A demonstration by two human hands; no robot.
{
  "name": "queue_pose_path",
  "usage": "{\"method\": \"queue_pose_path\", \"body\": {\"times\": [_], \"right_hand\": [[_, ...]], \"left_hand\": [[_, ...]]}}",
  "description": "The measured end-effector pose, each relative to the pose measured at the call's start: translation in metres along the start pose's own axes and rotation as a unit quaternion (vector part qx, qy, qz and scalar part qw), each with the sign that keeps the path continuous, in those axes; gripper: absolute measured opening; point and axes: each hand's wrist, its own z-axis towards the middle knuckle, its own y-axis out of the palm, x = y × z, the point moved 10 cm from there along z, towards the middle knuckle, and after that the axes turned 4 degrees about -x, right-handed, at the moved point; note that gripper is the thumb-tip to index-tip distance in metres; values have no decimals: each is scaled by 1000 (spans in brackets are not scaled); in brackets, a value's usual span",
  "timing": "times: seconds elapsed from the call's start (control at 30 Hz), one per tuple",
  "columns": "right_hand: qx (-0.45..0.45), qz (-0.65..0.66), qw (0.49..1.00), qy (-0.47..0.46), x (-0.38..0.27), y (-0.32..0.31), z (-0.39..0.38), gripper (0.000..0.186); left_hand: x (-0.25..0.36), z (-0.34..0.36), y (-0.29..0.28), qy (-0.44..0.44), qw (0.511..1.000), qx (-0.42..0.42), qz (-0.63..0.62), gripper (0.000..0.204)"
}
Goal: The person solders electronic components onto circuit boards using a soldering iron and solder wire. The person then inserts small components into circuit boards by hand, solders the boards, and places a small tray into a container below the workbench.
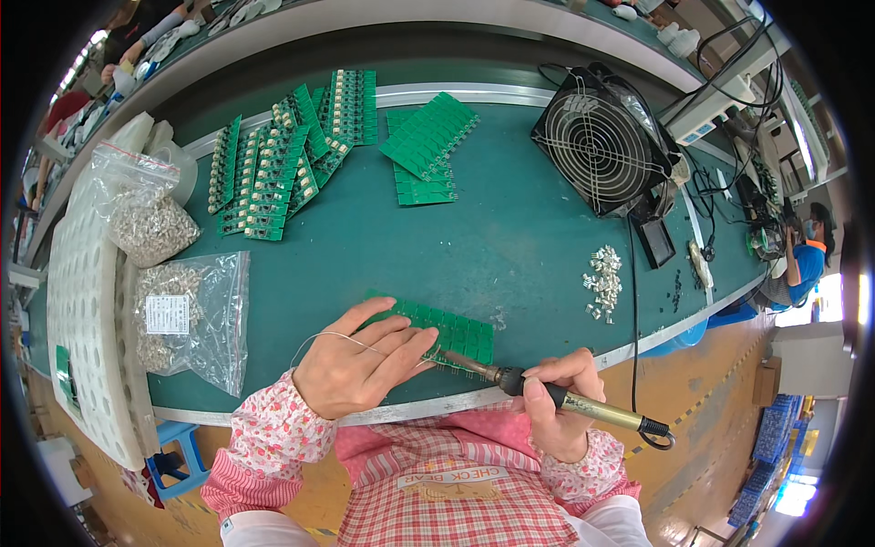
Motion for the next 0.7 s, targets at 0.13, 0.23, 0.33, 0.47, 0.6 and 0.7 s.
{"method": "queue_pose_path", "body": {"times": [0.13, 0.23, 0.33, 0.47, 0.6, 0.7], "right_hand": [[37, -1, 999, -6, -3, -15, -2, 16], [165, -62, 984, -14, 1, -60, -4, 14], [298, -126, 944, -60, -18, -127, 5, 7], [391, -141, 907, -68, -4, -216, 14, 15], [380, -143, 912, -54, 20, -250, 47, 20], [360, -138, 922, -25, 32, -258, 68, 20]], "left_hand": [[1, 4, 0, 2, 1000, 3, -10, 39], [-5, 12, -4, -8, 1000, 7, -25, 40], [-13, 24, -10, -28, 999, -4, -38, 40], [-30, 44, -9, -61, 997, -16, -51, 40], [-49, 49, -5, -111, 989, -38, -94, 42], [-57, 52, -5, -143, 982, -61, -109, 44]]}}
